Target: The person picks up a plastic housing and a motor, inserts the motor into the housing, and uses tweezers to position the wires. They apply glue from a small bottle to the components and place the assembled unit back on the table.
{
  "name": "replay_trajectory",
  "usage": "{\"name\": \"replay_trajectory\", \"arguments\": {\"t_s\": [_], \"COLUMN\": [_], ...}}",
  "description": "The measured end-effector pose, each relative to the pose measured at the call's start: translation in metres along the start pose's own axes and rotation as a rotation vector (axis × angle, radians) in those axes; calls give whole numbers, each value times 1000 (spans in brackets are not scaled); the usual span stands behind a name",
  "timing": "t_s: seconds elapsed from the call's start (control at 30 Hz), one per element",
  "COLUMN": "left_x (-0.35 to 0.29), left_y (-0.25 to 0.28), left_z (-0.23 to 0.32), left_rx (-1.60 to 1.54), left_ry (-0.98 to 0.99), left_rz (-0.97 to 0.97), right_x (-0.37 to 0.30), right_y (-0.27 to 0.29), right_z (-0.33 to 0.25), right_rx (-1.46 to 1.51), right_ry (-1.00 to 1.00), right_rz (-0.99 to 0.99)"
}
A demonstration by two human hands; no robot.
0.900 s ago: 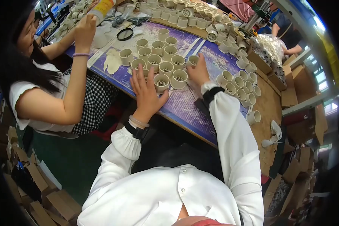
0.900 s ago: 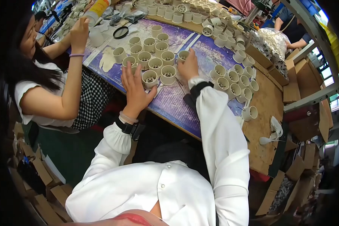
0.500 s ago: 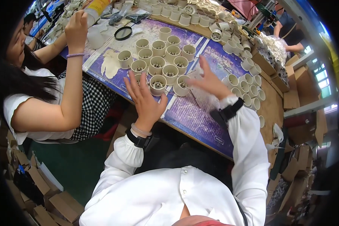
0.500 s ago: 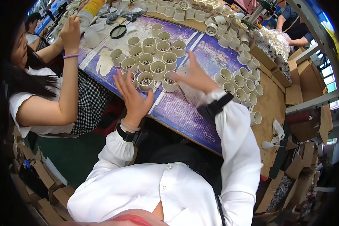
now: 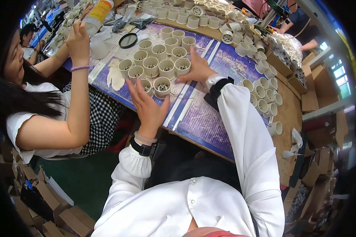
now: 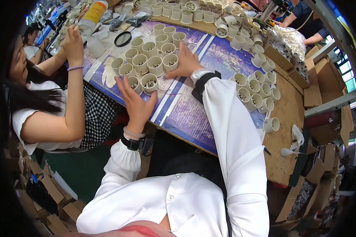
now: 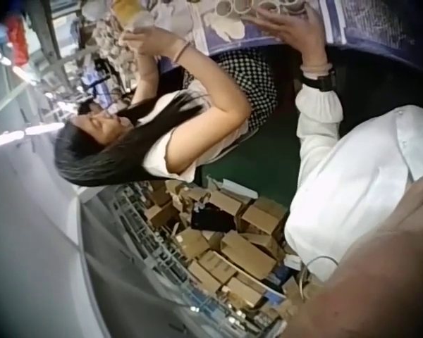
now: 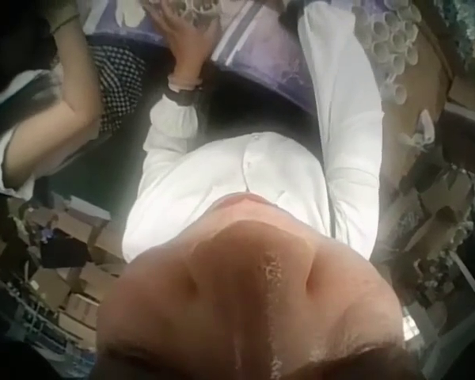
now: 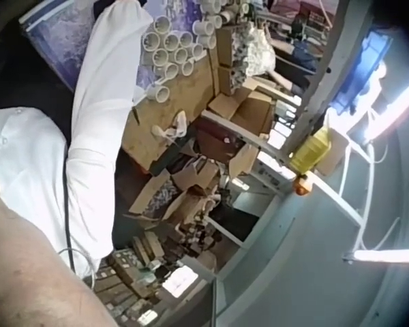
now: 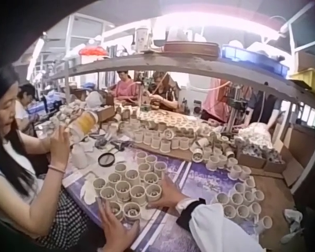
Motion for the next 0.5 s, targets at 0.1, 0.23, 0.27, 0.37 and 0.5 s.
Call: {"name": "replay_trajectory", "arguments": {"t_s": [0.1, 0.23, 0.27, 0.37, 0.5], "left_x": [1, -2, -4, -9, -2], "left_y": [-2, -3, -2, -1, -2], "left_z": [0, -1, -3, -4, 1], "left_rx": [15, 114, 160, 194, 170], "left_ry": [23, 24, 26, 7, -34], "left_rz": [14, 43, 57, 88, 93], "right_x": [15, 21, 17, -5, -62], "right_y": [-3, -6, -7, 1, 36], "right_z": [-1, -1, -6, -18, -40], "right_rx": [-48, -83, -112, -170, -216], "right_ry": [-44, -95, -109, -147, -70], "right_rz": [-35, -22, -21, -12, 122]}}
Point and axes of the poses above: each hand's wrist, its own x-axis towards the middle knuckle, its own y-axis out of the back of the hand, z = x × y, the point moved 9 cm from there along x, towards the middle knuckle, and after that the axes turned 1 degree about -z, right-handed, at the moved point
